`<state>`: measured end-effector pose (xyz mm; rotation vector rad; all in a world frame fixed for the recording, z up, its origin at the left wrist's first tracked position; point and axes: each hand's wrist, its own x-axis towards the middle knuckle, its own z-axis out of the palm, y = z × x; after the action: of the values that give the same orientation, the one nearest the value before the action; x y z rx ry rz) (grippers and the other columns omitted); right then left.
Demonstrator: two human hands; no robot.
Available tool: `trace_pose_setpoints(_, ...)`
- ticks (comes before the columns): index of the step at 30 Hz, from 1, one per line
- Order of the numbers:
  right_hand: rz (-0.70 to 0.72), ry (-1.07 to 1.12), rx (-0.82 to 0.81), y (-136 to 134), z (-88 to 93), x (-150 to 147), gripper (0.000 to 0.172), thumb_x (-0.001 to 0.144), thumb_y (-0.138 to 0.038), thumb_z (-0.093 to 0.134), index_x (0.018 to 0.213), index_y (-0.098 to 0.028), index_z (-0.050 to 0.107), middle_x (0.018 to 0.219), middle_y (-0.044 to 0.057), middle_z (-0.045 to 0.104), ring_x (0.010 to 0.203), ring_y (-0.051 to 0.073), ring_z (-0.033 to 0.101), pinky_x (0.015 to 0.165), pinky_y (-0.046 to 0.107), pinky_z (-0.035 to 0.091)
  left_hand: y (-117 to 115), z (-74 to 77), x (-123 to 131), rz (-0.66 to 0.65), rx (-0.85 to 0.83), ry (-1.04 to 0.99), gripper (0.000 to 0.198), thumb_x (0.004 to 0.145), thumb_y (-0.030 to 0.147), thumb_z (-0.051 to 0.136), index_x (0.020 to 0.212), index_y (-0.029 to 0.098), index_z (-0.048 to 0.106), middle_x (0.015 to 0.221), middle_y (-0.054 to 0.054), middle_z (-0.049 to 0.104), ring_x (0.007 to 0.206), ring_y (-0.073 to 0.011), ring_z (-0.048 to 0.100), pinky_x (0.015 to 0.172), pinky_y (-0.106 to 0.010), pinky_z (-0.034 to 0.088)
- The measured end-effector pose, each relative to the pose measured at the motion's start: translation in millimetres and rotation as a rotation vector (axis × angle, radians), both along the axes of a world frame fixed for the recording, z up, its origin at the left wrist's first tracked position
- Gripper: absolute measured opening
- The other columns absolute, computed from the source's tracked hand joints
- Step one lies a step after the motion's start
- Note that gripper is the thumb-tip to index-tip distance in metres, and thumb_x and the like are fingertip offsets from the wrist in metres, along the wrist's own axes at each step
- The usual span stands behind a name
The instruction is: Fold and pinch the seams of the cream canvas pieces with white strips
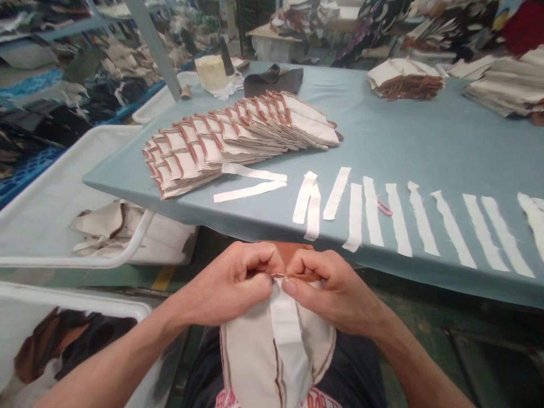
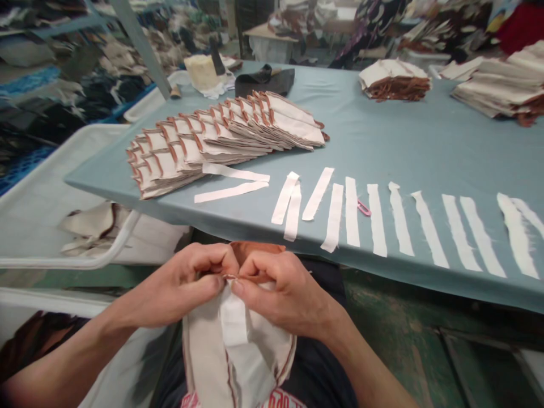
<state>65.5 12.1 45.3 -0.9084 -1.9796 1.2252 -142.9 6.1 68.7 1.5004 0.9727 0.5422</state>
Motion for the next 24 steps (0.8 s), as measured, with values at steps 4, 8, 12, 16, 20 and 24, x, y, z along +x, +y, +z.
trace_pose_setpoints(4, -0.015, 0.055, 0.003, 4, -9.5, 2, 0.026, 0.09, -0.02, 0.061, 0.066, -0.02, 0.049, 0.064, -0.006, 0.049, 0.058, 0.009, 0.043, 0.055, 0.022, 0.032, 4, -3.2, 0, -0.003, -0.041, 0.023, 0.008, 0.075, 0.021, 0.049, 0.076, 0.016, 0.055, 0.067, 0.005, 0.049, 0.059, -0.0092, 0.04, 0.053, -0.021, 0.031)
trace_pose_setpoints(8, -0.028, -0.035, 0.081, 4, -9.8, 6, 0.022, 0.089, -0.019, 0.06, 0.069, -0.02, 0.052, 0.063, -0.006, 0.052, 0.059, 0.01, 0.047, 0.058, 0.023, 0.033, 2, -1.8, 6, 0.021, 0.122, 0.082, 0.008, 0.077, 0.016, 0.048, 0.078, 0.016, 0.056, 0.067, 0.005, 0.051, 0.059, -0.0087, 0.044, 0.054, -0.021, 0.033)
trace_pose_setpoints(12, -0.054, -0.165, 0.18, 1, 1.3, 9, 0.024, 0.085, -0.018, 0.057, 0.064, -0.021, 0.046, 0.058, -0.007, 0.046, 0.054, 0.009, 0.039, 0.055, 0.026, 0.028, 0, 0.6, 12, 0.014, 0.305, 0.103, 0.015, 0.075, 0.009, 0.045, 0.08, 0.017, 0.056, 0.067, 0.006, 0.052, 0.058, -0.0076, 0.045, 0.055, -0.02, 0.035)
trace_pose_setpoints(16, -0.101, -0.226, 0.296, -2, 7.3, 6, 0.022, 0.08, -0.015, 0.054, 0.062, -0.021, 0.042, 0.057, -0.006, 0.042, 0.054, 0.01, 0.036, 0.056, 0.028, 0.025, -4, 0.8, 12, 0.016, 0.459, 0.158, 0.017, 0.078, 0.006, 0.045, 0.084, 0.017, 0.057, 0.068, 0.006, 0.054, 0.055, -0.0067, 0.044, 0.053, -0.02, 0.034)
trace_pose_setpoints(20, -0.098, -0.105, 0.194, -1, -0.7, 3, 0.02, 0.078, -0.015, 0.053, 0.064, -0.022, 0.04, 0.058, -0.007, 0.041, 0.055, 0.01, 0.038, 0.055, 0.026, 0.025, -7, -6.4, 10, 0.007, 0.654, 0.187, 0.016, 0.084, 0.005, 0.047, 0.088, 0.018, 0.056, 0.071, 0.006, 0.056, 0.057, -0.0068, 0.047, 0.054, -0.019, 0.036)
trace_pose_setpoints(24, -0.069, 0.012, 0.036, 0, -9.2, 2, 0.02, 0.079, -0.016, 0.053, 0.064, -0.022, 0.04, 0.06, -0.007, 0.04, 0.055, 0.009, 0.037, 0.055, 0.024, 0.027, -4, -22.0, 9, -0.003, 0.813, 0.143, 0.023, 0.082, 0.001, 0.047, 0.092, 0.02, 0.056, 0.068, 0.006, 0.059, 0.054, -0.0076, 0.05, 0.054, -0.02, 0.037)
